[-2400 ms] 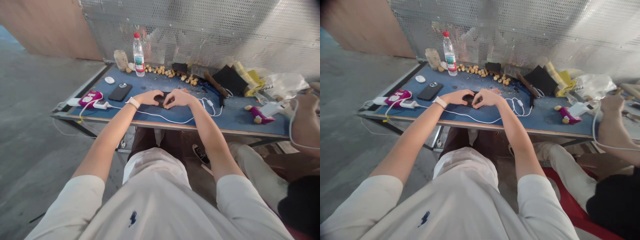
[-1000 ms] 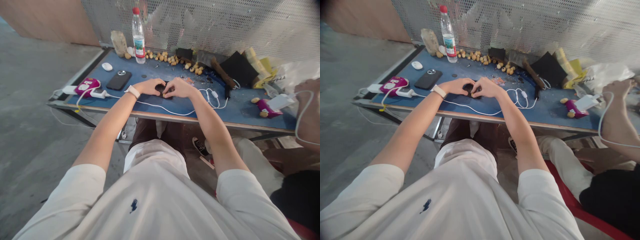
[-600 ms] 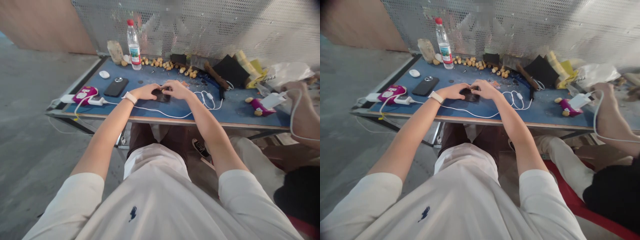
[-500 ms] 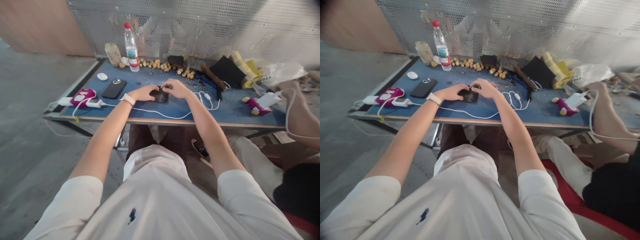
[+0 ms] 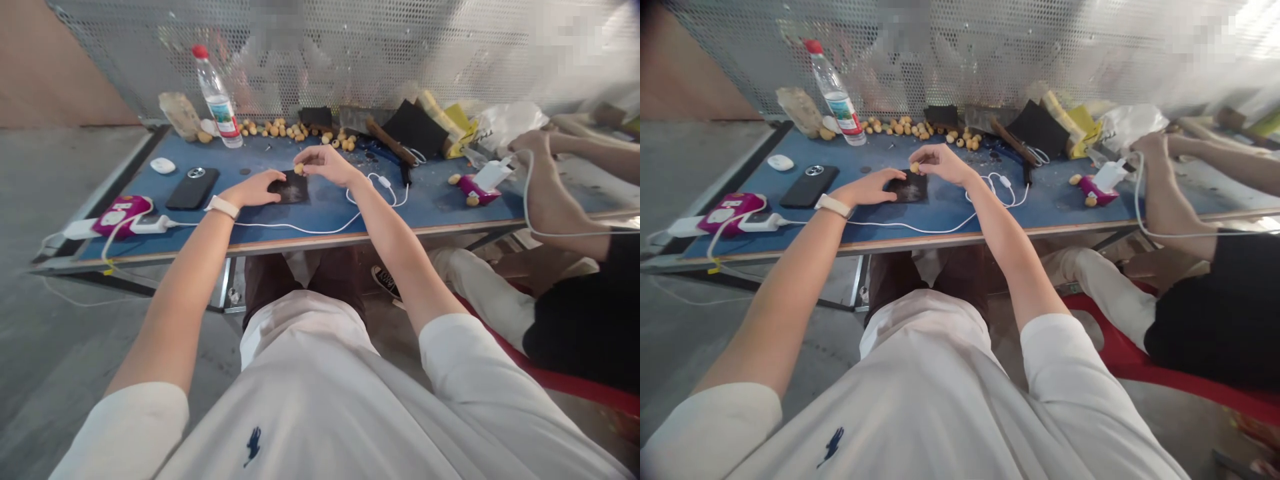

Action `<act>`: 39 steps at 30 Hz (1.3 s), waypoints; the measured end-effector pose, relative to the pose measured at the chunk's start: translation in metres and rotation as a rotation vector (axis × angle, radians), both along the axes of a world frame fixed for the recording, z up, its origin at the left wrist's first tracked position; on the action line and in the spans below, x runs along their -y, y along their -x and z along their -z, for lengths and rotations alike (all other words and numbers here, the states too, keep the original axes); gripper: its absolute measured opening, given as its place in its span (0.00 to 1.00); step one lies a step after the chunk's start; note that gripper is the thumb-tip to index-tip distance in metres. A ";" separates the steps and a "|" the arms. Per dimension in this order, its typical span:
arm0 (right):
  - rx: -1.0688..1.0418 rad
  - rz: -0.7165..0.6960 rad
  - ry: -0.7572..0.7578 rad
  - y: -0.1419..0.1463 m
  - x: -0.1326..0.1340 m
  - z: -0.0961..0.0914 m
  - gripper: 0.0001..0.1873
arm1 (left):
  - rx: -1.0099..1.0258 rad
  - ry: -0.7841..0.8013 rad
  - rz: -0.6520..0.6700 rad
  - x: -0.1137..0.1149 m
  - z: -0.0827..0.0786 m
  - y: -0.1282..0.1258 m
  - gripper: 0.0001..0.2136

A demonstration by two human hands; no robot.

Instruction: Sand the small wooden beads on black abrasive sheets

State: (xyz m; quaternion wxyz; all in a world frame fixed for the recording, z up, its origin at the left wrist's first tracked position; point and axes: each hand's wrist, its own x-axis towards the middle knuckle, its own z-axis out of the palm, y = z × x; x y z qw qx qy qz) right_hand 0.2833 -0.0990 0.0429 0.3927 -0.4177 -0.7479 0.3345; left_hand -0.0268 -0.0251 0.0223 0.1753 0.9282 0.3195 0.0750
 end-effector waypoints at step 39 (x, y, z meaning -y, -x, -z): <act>0.240 -0.044 -0.040 -0.016 -0.022 0.031 0.21 | 0.009 -0.084 -0.001 0.001 0.009 0.000 0.40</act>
